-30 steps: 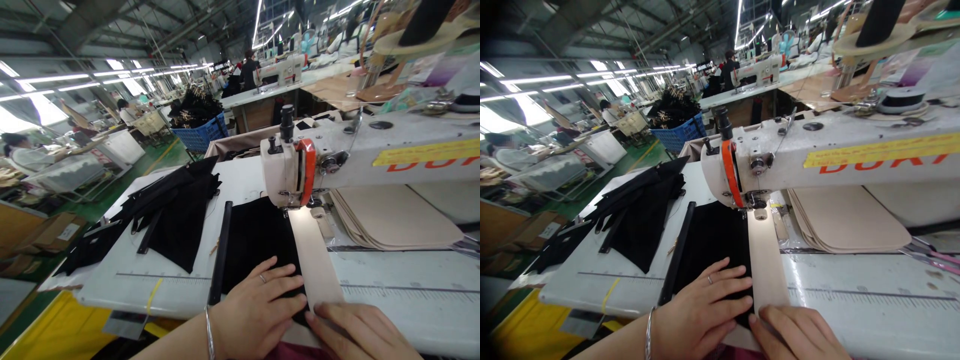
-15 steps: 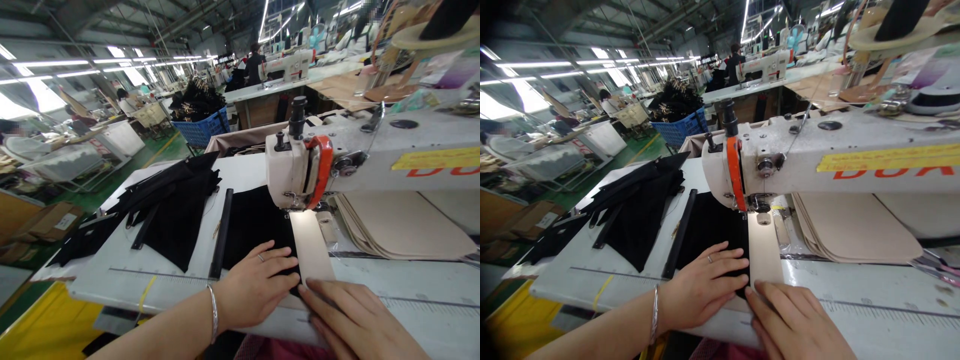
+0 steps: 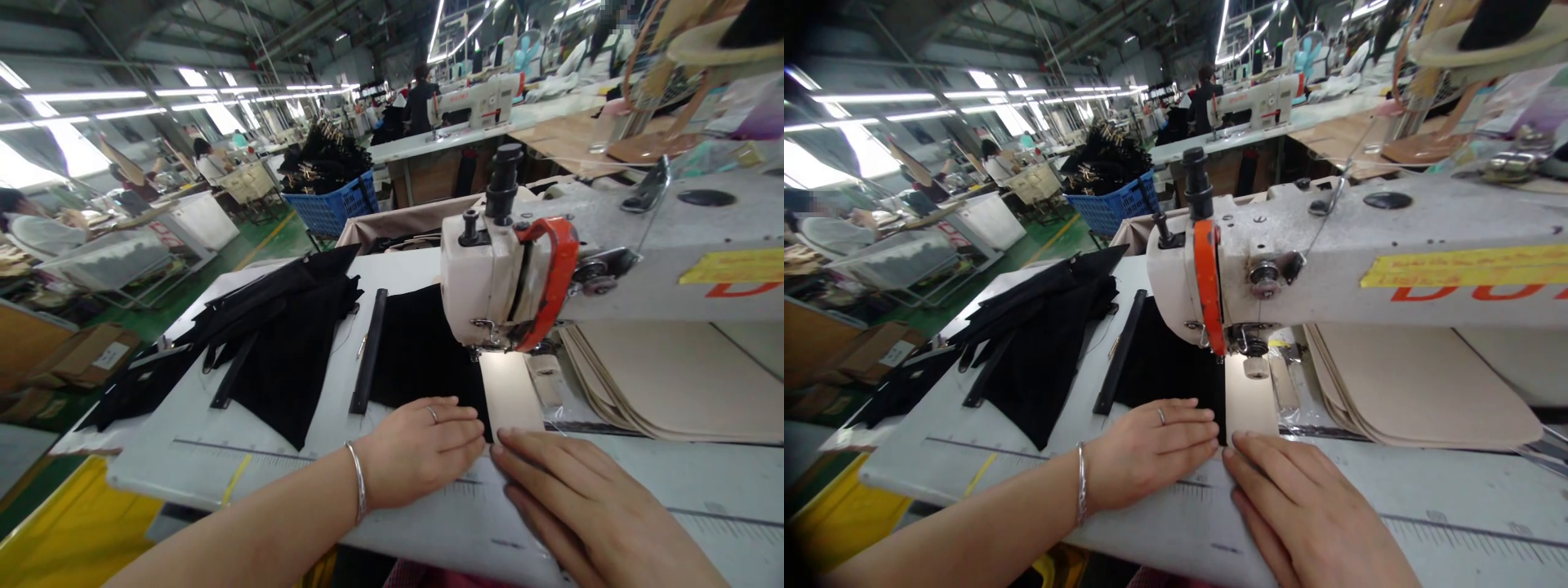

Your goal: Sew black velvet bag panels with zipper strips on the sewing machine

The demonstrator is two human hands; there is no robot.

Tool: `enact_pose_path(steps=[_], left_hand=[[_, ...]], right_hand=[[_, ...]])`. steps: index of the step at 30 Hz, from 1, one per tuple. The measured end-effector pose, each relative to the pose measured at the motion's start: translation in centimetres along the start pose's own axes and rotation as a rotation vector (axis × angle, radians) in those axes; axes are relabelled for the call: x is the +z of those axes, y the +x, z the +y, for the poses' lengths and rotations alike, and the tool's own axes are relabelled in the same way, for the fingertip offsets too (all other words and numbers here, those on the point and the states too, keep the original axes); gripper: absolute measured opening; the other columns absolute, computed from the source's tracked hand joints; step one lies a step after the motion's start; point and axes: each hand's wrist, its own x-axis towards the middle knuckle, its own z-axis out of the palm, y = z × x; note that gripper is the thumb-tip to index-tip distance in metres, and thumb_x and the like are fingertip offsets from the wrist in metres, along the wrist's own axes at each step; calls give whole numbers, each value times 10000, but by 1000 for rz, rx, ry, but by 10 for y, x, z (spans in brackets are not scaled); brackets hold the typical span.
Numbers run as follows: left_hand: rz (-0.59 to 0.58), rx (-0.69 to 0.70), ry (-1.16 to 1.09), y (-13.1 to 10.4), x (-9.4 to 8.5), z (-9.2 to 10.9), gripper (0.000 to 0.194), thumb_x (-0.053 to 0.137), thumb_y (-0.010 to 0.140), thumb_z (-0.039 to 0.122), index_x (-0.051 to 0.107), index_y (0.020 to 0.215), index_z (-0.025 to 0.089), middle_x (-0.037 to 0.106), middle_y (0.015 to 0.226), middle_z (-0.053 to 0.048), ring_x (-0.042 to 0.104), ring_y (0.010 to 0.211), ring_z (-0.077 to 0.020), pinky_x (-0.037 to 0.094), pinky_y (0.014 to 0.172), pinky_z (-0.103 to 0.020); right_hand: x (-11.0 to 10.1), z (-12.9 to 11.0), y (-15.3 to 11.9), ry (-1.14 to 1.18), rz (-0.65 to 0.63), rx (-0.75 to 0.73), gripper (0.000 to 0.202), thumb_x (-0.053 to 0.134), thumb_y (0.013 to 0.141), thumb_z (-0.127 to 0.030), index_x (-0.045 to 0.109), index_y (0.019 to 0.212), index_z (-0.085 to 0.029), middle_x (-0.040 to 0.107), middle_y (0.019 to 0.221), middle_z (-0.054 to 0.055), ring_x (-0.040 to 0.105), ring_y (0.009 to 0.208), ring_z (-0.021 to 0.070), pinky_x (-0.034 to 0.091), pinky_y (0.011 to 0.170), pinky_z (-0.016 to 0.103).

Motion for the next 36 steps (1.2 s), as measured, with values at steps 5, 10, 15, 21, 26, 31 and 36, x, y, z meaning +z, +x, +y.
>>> enact_pose_path(steps=[5, 10, 15, 21, 26, 31, 36], left_hand=[[-17, -16, -27, 6, 2, -13, 281, 424, 982, 155, 584, 1205, 92, 638, 1239, -100, 520, 1253, -184, 401, 1121, -376], [-14, -38, -45, 13, 5, -24, 271, 392, 989, 146, 582, 1172, 84, 645, 1218, -87, 526, 1239, -172, 368, 1139, -358], [-46, -72, -47, 19, 7, -36, 252, 406, 973, 119, 565, 1168, 94, 624, 1227, -90, 527, 1228, -166, 378, 1124, -351], [-41, -124, -52, 28, 10, -51, 197, 449, 963, 140, 579, 1108, 114, 624, 1157, -86, 570, 1131, -167, 451, 1046, -326], [-13, -206, -60, 33, 18, -61, 176, 512, 936, 144, 614, 1079, 149, 647, 1090, -46, 586, 1076, -160, 473, 1004, -304], [38, -314, -70, 34, 24, -65, 179, 560, 899, 119, 654, 1042, 174, 669, 1104, -28, 610, 1061, -177, 497, 961, -320], [66, -343, -85, 36, 24, -67, 173, 581, 877, 98, 679, 998, 174, 689, 1065, -26, 636, 1004, -179, 518, 907, -307]], right_hand=[[4, 2, 7, 19, -25, 74, 483, 552, 886, -363, 498, 1343, -216, 580, 1289, 60, 558, 1131, 214, 513, 924, 391], [7, 7, 17, 41, -74, 140, 480, 535, 897, -410, 481, 1345, -244, 570, 1269, 50, 550, 1102, 217, 497, 924, 431], [6, 16, 31, 32, -97, 169, 441, 512, 903, -437, 523, 1294, -234, 585, 1232, 59, 550, 1092, 228, 483, 926, 443], [6, 28, 45, 13, -121, 179, 429, 489, 910, -426, 545, 1280, -216, 595, 1210, 79, 551, 1078, 250, 458, 934, 475], [11, 34, 54, -29, -138, 180, 476, 485, 906, -414, 506, 1333, -204, 574, 1261, 100, 560, 1076, 263, 462, 915, 480], [17, 38, 56, -62, -103, 205, 490, 449, 923, -444, 502, 1340, -194, 601, 1239, 102, 560, 1086, 272, 459, 935, 487], [19, 40, 55, -54, -114, 239, 465, 438, 926, -445, 518, 1316, -205, 615, 1211, 104, 575, 1069, 267, 475, 914, 480]])
